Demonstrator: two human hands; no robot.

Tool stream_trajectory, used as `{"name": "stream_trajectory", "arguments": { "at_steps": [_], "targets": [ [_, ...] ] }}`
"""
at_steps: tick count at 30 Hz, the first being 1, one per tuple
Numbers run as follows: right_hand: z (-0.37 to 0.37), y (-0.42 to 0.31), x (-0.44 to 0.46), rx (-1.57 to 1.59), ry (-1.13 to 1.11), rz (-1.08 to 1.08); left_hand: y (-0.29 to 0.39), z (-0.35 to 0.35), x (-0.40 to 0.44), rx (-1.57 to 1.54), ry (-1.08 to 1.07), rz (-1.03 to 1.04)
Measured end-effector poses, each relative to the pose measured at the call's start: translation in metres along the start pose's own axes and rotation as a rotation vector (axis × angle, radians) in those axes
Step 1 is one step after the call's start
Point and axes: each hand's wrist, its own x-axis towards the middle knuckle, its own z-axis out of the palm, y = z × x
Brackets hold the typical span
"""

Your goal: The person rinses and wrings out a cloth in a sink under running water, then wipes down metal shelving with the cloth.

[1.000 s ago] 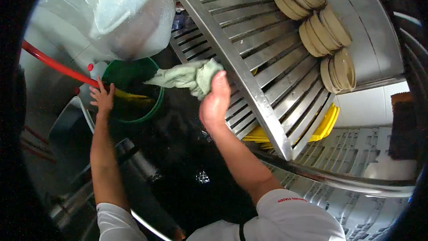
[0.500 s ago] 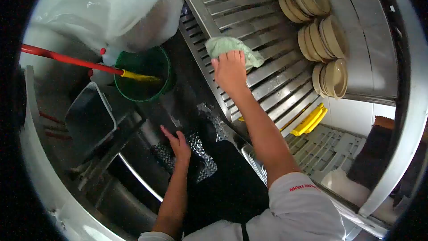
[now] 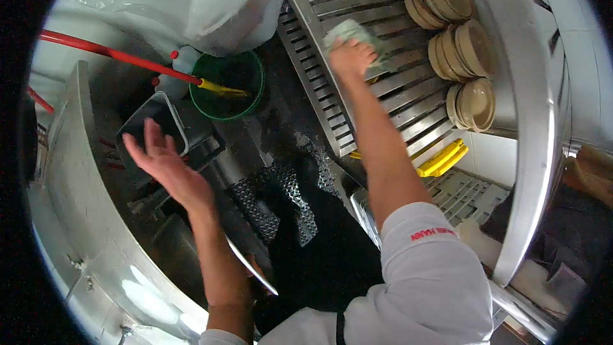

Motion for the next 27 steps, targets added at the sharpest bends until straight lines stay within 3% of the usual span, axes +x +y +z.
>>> {"name": "stream_trajectory", "arguments": {
  "at_steps": [4,7,10,13,17,22,27],
  "targets": [
    [0.005,-0.034,-0.053,0.077,0.169,-0.14,0.041,-0.01,0.064,0.154,-0.007,0.302],
    [0.009,-0.035,-0.066,0.137,0.292,-0.219,0.055,-0.022,0.12,0.342,-0.009,0.366],
    [-0.008,-0.032,-0.061,0.227,0.188,-0.246,0.057,-0.05,0.17,1.145,-0.011,0.309],
    [-0.001,-0.042,-0.05,0.119,0.151,-0.114,0.028,-0.089,0.216,1.471,-0.039,0.135],
    [0.005,-0.058,-0.045,0.204,0.185,0.012,0.019,-0.114,0.226,1.591,-0.248,-0.12],
    [-0.013,-0.07,-0.02,0.317,-0.057,0.198,0.007,-0.121,0.226,1.713,-0.268,-0.001],
    [-0.022,-0.061,0.005,0.309,-0.026,0.269,-0.007,-0.123,0.237,1.635,-0.218,0.121]
  ]
}}
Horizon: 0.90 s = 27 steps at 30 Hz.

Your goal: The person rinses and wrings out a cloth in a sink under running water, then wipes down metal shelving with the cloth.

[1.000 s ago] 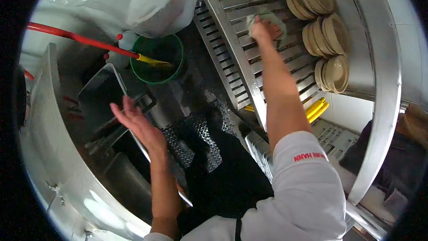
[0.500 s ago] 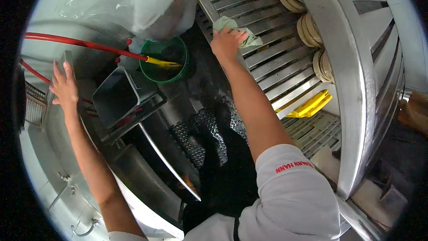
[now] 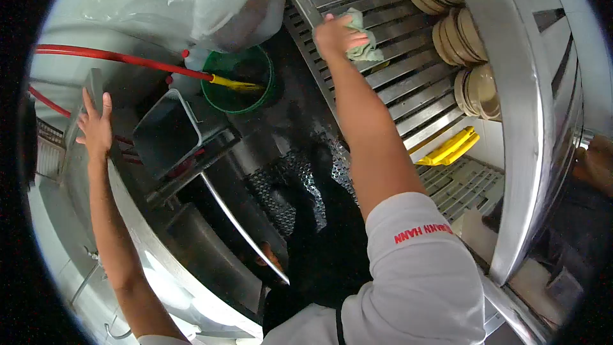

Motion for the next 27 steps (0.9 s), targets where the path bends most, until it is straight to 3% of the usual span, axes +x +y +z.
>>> {"name": "stream_trajectory", "arguments": {
  "at_steps": [7,10,11,13,17,19,21,24,27],
  "targets": [
    [-0.014,0.065,0.12,0.009,0.057,0.082,0.002,-0.002,-0.001,-0.186,0.019,0.017],
    [-0.024,0.097,0.167,0.158,-0.027,-0.006,0.004,-0.003,-0.002,-0.191,0.015,0.024],
    [-0.02,0.097,0.167,0.06,0.011,-0.042,0.003,-0.003,-0.001,-0.195,0.016,0.028],
    [-0.015,0.107,0.155,-0.148,0.081,-0.113,0.001,-0.003,-0.002,-0.198,0.0,0.036],
    [0.017,0.083,0.063,-0.271,0.271,-0.271,0.001,0.001,0.001,-0.182,0.023,0.043],
    [0.032,0.06,0.012,-0.14,0.362,-0.359,0.0,0.002,0.001,-0.182,0.025,0.054],
    [0.026,0.037,-0.041,-0.019,0.25,-0.376,-0.003,0.003,0.002,-0.18,0.024,0.066],
    [0.028,0.036,-0.062,0.078,0.28,-0.428,-0.007,0.004,0.004,-0.197,0.02,0.076],
    [0.038,0.035,-0.023,-0.038,0.343,-0.261,-0.007,0.004,0.003,-0.236,0.018,0.079]
  ]
}}
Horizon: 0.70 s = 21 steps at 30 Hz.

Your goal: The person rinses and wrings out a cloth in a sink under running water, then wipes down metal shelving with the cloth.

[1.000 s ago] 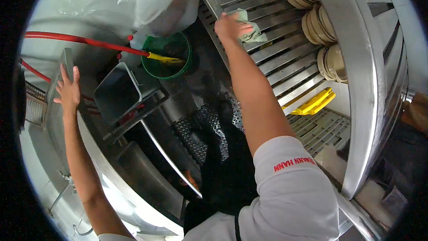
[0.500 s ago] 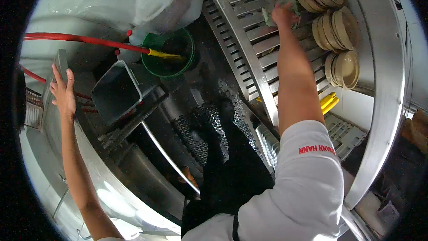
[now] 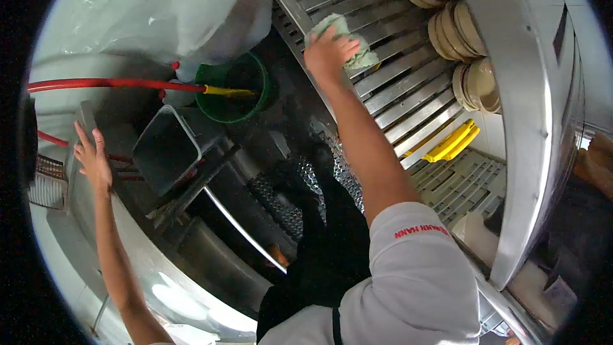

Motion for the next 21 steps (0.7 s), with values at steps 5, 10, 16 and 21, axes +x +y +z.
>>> {"name": "stream_trajectory", "arguments": {
  "at_steps": [5,10,16,21],
  "targets": [
    [-0.037,-0.024,0.073,0.115,-0.409,0.542,-0.005,0.002,0.002,-0.009,-0.016,0.013],
    [-0.043,0.018,0.089,0.329,-0.33,0.284,0.0,-0.002,0.001,-0.018,-0.021,0.009],
    [-0.014,0.081,0.121,-0.227,-0.256,-0.152,-0.009,-0.001,0.003,-0.031,-0.038,0.028],
    [0.03,0.096,0.131,-0.117,-0.06,-0.037,0.003,-0.001,0.0,-0.036,0.016,-0.003]
  ]
}}
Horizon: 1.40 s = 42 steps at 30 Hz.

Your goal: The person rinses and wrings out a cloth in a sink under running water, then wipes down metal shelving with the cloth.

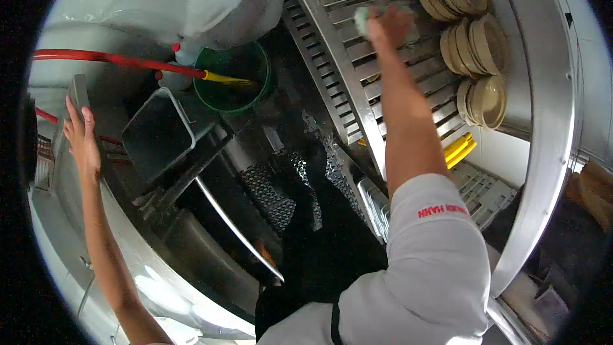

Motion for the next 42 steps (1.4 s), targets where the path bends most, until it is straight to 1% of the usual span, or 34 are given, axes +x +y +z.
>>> {"name": "stream_trajectory", "arguments": {
  "at_steps": [1,3,6,9,11,13,16,18,19,20,24,26,28,30,33,34,36,37,38,39,40,41,42],
  "targets": [
    [-0.004,-0.017,-0.021,-0.001,0.025,-0.08,-0.002,0.002,0.0,0.004,-0.004,-0.003],
    [-0.047,-0.042,-0.072,0.203,-0.153,-0.264,-0.007,0.004,0.003,0.008,-0.008,0.008],
    [-0.058,-0.048,-0.11,0.019,-0.084,-0.553,-0.006,0.003,0.002,-0.017,-0.004,0.028],
    [-0.012,0.002,-0.048,0.068,-0.106,-0.763,-0.013,0.005,0.006,-0.046,-0.002,0.052],
    [-0.065,-0.008,0.002,-0.05,-0.384,-0.186,-0.017,0.007,0.007,-0.045,-0.009,0.067],
    [-0.033,0.003,0.028,-0.013,-0.152,0.178,-0.021,0.005,0.009,-0.044,-0.002,0.06],
    [-0.044,-0.035,-0.009,-0.123,-0.15,0.015,-0.014,0.005,0.008,-0.05,-0.011,0.058],
    [-0.035,-0.028,-0.052,0.122,-0.118,-0.292,-0.016,0.005,0.011,-0.033,0.003,0.071],
    [-0.039,-0.027,-0.078,0.197,-0.074,-0.401,-0.015,0.005,0.011,-0.021,0.003,0.056],
    [-0.032,-0.022,-0.101,0.126,0.084,-0.492,-0.015,0.007,0.011,-0.012,0.001,0.046],
    [-0.096,0.013,-0.184,0.254,-0.256,-0.353,-0.023,0.011,0.016,0.03,-0.009,0.043],
    [-0.114,0.055,-0.244,0.204,-0.342,-0.28,-0.015,0.008,0.011,0.036,-0.017,0.028],
    [-0.115,0.11,-0.318,-0.05,-0.353,-0.361,-0.013,0.007,0.01,0.031,-0.022,0.012],
    [-0.161,0.108,-0.364,0.019,-0.229,-0.202,-0.015,0.009,0.012,0.011,-0.016,-0.002],
    [-0.148,0.104,-0.365,-0.028,-0.157,-0.21,-0.021,0.014,0.016,0.016,0.006,0.017],
    [-0.13,0.103,-0.348,0.02,-0.116,-0.23,-0.023,0.015,0.017,0.021,0.01,0.006],
    [-0.101,0.075,-0.309,0.199,-0.111,-0.285,-0.023,0.016,0.019,0.035,-0.002,-0.005],
    [-0.077,0.06,-0.285,0.243,-0.046,-0.383,-0.022,0.016,0.019,0.024,-0.001,0.006],
    [-0.075,0.028,-0.252,0.231,-0.053,-0.42,-0.021,0.015,0.018,0.012,0.002,0.016],
    [-0.059,0.002,-0.223,0.282,-0.009,-0.461,-0.021,0.014,0.017,0.003,0.005,0.028],
    [-0.059,-0.032,-0.195,0.265,0.063,-0.496,-0.021,0.012,0.018,-0.002,-0.004,0.022],
    [-0.05,-0.061,-0.164,0.145,0.098,-0.548,-0.023,0.012,0.021,-0.006,-0.012,0.025],
    [-0.047,-0.082,-0.137,0.19,0.074,-0.579,-0.026,0.013,0.024,-0.011,-0.016,0.026]
  ]
}}
